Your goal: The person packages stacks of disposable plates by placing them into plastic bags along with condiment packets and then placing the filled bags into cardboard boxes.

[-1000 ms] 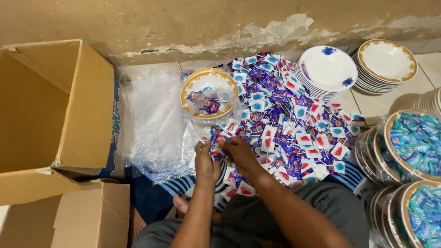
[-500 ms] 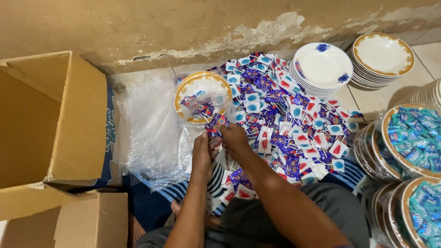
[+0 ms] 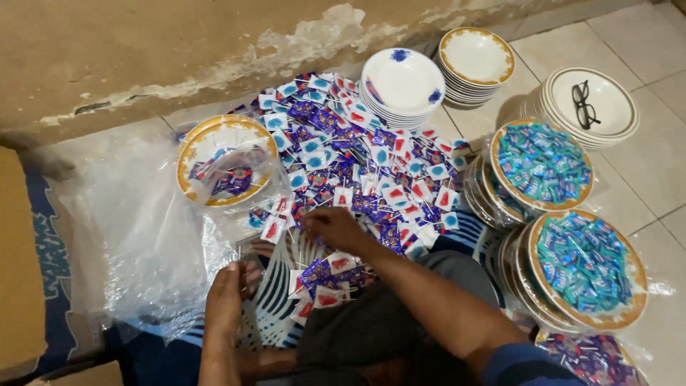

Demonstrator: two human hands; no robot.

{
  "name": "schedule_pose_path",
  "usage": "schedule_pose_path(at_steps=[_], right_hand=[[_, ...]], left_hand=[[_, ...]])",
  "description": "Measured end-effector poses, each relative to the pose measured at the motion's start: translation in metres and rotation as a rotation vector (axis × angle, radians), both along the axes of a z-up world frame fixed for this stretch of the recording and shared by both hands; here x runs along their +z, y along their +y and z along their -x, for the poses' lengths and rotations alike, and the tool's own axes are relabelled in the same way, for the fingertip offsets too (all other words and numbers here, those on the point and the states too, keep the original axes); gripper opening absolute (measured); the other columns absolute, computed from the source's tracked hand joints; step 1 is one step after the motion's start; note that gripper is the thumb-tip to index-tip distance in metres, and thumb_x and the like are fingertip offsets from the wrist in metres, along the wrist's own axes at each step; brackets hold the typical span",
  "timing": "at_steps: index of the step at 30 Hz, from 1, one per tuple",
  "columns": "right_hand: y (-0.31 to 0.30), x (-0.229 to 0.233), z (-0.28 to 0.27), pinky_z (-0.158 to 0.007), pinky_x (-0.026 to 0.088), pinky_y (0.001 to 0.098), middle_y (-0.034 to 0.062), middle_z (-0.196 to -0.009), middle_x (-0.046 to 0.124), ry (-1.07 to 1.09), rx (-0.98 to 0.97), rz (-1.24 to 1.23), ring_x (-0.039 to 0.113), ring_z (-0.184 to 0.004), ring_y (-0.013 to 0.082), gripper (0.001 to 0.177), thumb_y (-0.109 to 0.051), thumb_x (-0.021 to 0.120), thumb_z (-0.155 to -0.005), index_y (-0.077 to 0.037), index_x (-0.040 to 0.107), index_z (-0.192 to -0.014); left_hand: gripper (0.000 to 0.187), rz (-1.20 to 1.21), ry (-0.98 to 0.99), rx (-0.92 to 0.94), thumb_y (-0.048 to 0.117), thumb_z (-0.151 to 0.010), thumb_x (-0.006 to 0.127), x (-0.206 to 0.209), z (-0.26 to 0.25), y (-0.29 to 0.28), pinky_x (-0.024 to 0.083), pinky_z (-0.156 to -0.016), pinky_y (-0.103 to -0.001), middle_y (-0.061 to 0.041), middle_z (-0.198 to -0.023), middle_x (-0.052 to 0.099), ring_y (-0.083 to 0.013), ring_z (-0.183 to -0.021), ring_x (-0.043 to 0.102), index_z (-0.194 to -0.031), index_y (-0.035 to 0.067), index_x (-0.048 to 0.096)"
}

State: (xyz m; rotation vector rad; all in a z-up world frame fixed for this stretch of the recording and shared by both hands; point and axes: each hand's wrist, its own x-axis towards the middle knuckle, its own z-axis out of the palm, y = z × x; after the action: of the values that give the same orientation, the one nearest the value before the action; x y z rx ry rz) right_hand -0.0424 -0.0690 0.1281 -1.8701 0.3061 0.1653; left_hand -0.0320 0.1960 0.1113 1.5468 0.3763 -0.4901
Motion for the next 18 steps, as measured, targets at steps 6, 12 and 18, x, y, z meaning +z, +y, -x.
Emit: schedule_pose_path(at_steps=[6, 12, 18], right_hand=[[-0.179, -0.085, 0.008, -0.087, 0.054, 0.0477, 0.0227, -0.133, 0.062, 0.273, 0.184, 0.863, 0.063, -0.114, 0.0396, 0.036, -0.012, 0.052, -0.098, -0.002, 0.061, -0.131], [-0.105, -0.007, 0.04, -0.12, 0.017, 0.0685, 0.0161, -0.171, 0.005, 0.439, 0.399, 0.965, 0.003, -0.155, 0.047, 0.076, -0.007, 0.058, -0.094, -0.018, 0.024, -0.161], [-0.123, -0.047, 0.03, -0.106, 0.048, 0.0531, 0.02, -0.138, 0.063, -0.082, 0.148, 0.848, 0.056, -0.13, 0.0385, 0.052, 0.0, 0.075, -0.082, -0.013, 0.069, -0.132]], left_hand=[[0.036, -0.186, 0.061, -0.077, 0.034, -0.107, 0.05, 0.043, 0.014, -0.018, 0.051, -0.103, -0.037, -0.012, -0.115, 0.074, -0.0227, -0.112, 0.068, -0.12, 0.006, 0.067], [0.05, -0.511, 0.009, -0.342, 0.054, -0.097, 0.046, 0.033, 0.014, -0.015, 0.048, -0.098, -0.043, -0.009, -0.126, 0.072, -0.0287, -0.121, 0.064, -0.121, 0.015, 0.067], [0.051, -0.541, 0.001, -0.391, 0.053, -0.097, 0.048, 0.03, 0.013, -0.015, 0.047, -0.102, -0.044, -0.014, -0.133, 0.069, -0.0323, -0.123, 0.063, -0.129, 0.017, 0.064]])
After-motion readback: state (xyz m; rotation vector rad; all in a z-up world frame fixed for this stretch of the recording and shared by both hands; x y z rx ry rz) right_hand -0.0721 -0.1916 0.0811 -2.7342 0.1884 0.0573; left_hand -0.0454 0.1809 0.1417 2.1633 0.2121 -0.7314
